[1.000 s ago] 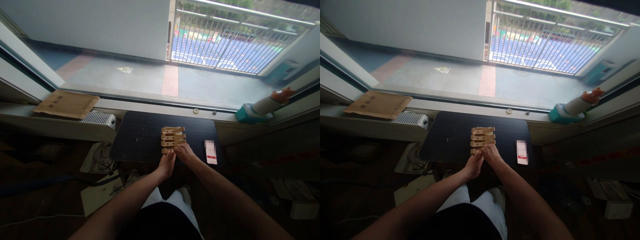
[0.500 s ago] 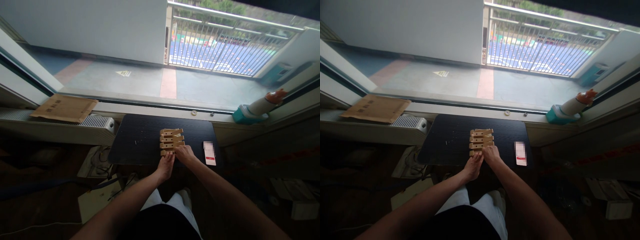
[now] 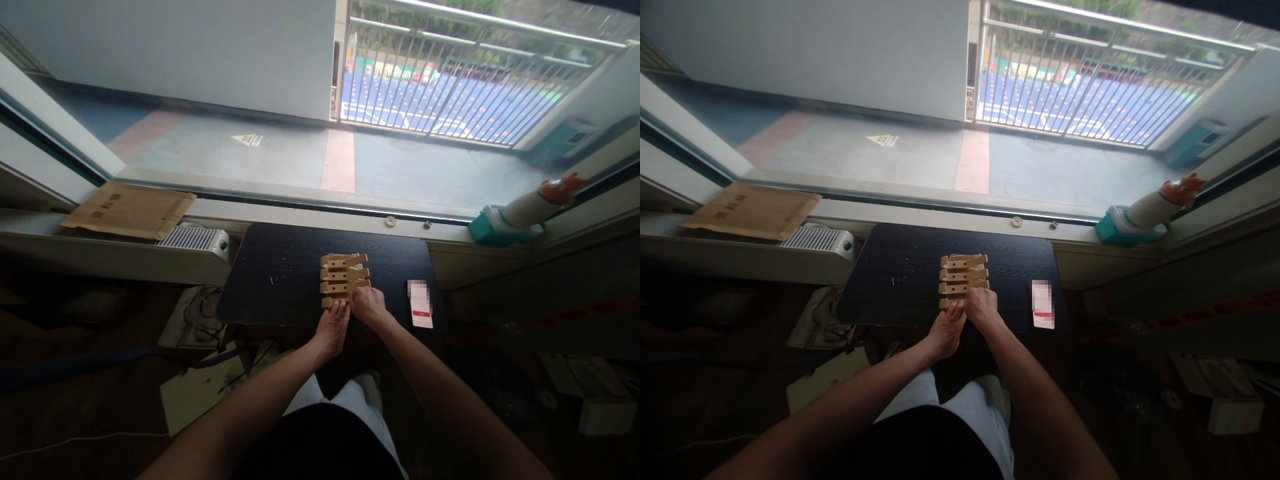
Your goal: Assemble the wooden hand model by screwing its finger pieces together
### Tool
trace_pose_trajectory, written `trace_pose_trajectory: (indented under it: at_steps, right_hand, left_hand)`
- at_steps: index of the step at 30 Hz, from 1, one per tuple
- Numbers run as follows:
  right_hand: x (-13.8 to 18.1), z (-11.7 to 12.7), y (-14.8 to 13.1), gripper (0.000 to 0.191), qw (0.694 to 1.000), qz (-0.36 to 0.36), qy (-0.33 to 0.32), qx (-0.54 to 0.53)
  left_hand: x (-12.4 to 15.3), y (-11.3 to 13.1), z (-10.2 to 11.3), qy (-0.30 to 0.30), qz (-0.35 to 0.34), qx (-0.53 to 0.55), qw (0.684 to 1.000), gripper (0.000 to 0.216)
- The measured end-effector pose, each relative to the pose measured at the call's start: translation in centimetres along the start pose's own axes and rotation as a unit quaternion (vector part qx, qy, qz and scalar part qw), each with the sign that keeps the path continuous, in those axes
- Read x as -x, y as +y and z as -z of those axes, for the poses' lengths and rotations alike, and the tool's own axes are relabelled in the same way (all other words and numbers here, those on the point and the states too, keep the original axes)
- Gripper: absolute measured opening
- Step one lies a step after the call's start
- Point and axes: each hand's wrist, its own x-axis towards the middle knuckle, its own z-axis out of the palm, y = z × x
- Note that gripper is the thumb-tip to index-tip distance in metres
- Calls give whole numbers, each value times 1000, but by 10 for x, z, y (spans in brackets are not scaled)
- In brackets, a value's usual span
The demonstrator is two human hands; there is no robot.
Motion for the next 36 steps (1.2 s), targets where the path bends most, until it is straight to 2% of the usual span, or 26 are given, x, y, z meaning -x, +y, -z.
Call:
trace_pose_trajectory:
  at_steps: [2,5,11,16,20,25,29,32,36]
  right_hand:
    - [-2,0,3,33,1000,-28,-2,-6]
    - [-1,4,4,31,1000,-27,-3,-6]
    - [15,15,6,25,996,88,14,23]
    - [16,14,5,31,986,161,8,34]
    - [10,9,6,30,989,149,4,25]
    - [4,5,7,30,999,48,0,13]
    - [3,8,2,30,1000,-4,-7,10]
    - [8,13,2,27,1000,17,-4,17]
    - [16,19,7,28,994,101,5,36]
  left_hand:
    - [-1,-1,-2,-3,-3,-3,1000,77]
    - [-1,-2,-3,-5,-7,-7,1000,78]
    - [0,-2,-1,-6,-5,-9,1000,78]
    - [1,-1,1,-3,-3,4,1000,65]
    - [1,-1,0,5,1,5,1000,67]
    - [0,-1,-2,-10,-5,0,1000,80]
    - [-1,-2,-4,-10,-4,-5,1000,78]
    - [-1,-3,-3,-10,-7,-8,1000,82]
    - [-1,-2,-2,-7,-5,-11,1000,80]
